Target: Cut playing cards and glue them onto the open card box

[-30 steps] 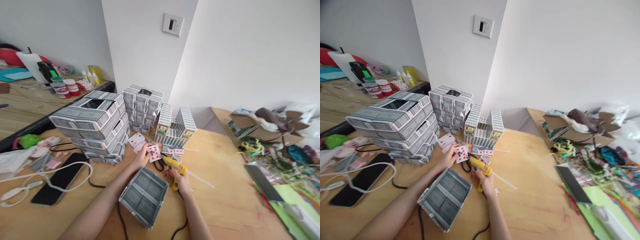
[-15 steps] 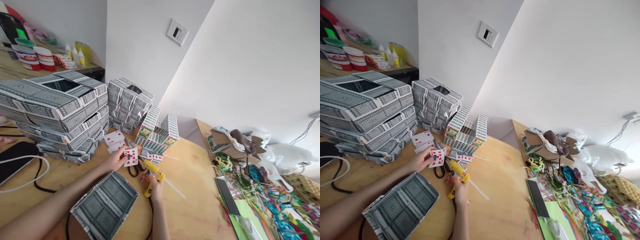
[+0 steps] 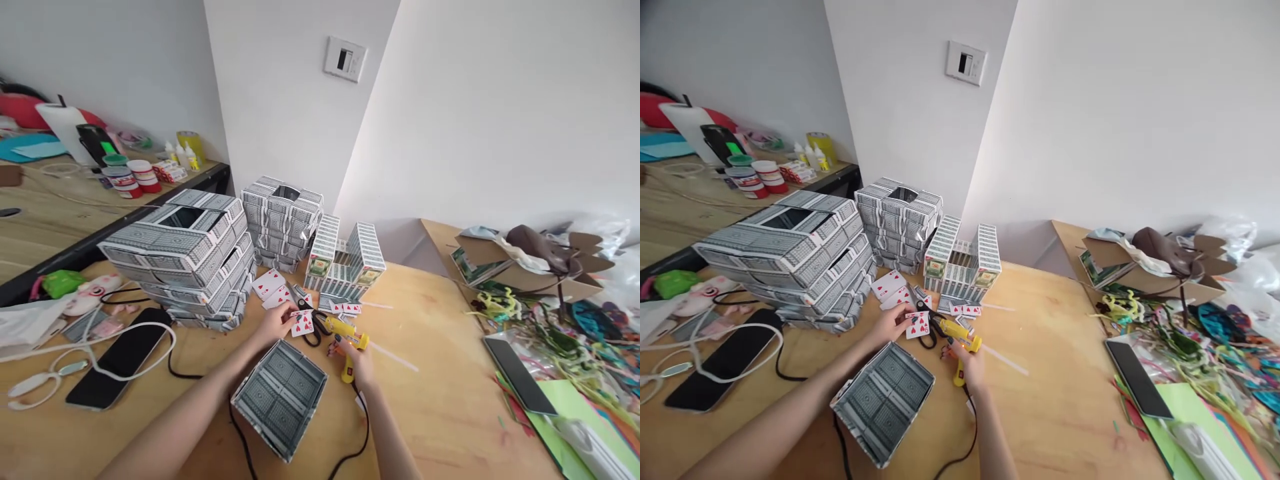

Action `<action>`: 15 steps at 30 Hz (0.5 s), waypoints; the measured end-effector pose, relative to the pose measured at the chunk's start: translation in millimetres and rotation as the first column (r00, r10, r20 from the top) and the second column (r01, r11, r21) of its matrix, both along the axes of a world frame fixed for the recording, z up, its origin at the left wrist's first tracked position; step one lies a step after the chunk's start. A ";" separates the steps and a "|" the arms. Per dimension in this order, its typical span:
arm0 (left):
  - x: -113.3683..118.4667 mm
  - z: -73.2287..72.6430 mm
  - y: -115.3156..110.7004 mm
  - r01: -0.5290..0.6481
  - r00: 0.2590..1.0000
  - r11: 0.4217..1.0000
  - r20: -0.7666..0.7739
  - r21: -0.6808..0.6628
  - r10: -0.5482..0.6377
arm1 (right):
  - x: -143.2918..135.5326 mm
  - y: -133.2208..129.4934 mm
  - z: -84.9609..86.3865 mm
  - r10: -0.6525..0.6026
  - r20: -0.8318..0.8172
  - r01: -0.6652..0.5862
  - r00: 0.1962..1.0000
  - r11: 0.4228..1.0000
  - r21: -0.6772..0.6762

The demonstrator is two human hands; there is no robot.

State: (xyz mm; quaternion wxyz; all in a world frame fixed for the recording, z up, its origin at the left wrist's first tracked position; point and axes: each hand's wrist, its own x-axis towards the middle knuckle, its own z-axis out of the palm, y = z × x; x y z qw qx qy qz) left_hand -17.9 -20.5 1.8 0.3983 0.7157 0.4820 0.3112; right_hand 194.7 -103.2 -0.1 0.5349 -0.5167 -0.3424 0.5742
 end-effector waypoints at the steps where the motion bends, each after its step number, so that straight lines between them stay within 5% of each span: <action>1: -2.4 -2.0 -1.4 -0.003 1.000 1.000 -0.009 0.005 0.003 | 1.1 -0.2 -0.1 0.012 0.006 -0.012 1.000 1.000 -0.005; 15: -9.0 -17.7 -5.9 -0.049 0.986 0.991 -0.152 0.126 0.068 | -9.6 4.9 -10.2 0.100 0.128 -0.091 0.987 0.993 -0.071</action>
